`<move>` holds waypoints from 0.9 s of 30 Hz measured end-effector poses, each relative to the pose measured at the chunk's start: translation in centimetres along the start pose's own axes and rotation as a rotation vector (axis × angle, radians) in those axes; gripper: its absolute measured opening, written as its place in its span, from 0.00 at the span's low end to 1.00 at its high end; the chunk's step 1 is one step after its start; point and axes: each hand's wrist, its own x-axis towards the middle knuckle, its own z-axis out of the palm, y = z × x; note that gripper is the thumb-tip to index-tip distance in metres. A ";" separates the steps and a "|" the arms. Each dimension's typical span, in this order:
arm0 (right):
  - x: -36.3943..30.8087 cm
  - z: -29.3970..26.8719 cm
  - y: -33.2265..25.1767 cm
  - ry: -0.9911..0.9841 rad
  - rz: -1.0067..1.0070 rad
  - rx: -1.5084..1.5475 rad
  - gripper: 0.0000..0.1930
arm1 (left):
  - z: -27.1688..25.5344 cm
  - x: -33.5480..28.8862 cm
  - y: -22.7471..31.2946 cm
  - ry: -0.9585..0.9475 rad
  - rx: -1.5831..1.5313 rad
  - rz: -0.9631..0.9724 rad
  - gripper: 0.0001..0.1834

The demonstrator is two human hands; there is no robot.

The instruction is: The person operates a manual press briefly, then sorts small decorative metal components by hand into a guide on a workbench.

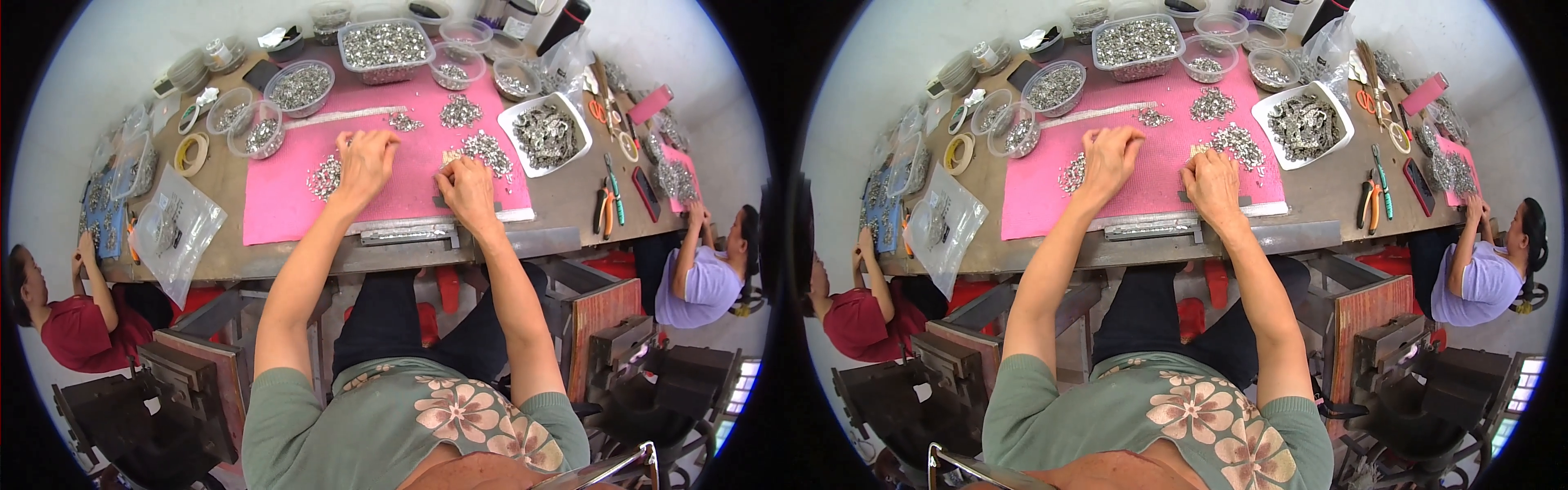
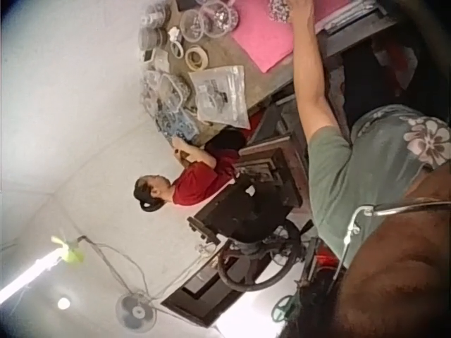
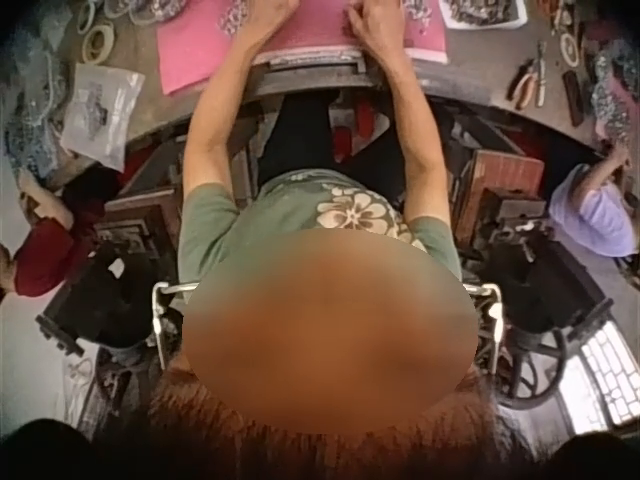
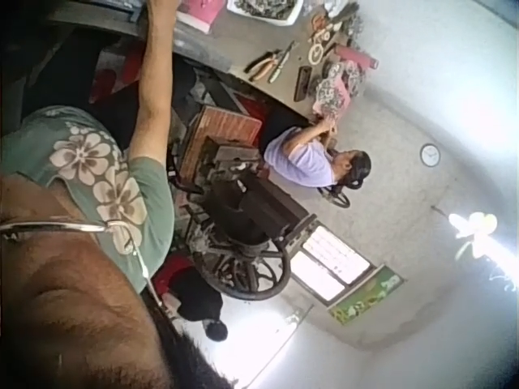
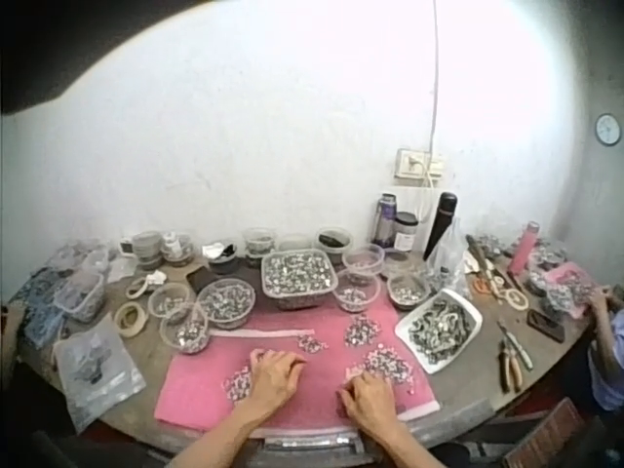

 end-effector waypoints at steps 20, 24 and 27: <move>-5.7 -3.8 -2.7 -0.121 -0.062 0.458 0.03 | 4.6 4.4 -2.6 0.052 0.286 0.229 0.04; -7.5 -2.7 -2.9 -0.047 -0.048 0.507 0.03 | 5.3 4.4 -2.8 0.109 0.292 0.259 0.04; -7.7 -2.4 -3.0 -0.018 -0.050 0.492 0.03 | 5.2 4.5 -2.6 0.105 0.305 0.256 0.05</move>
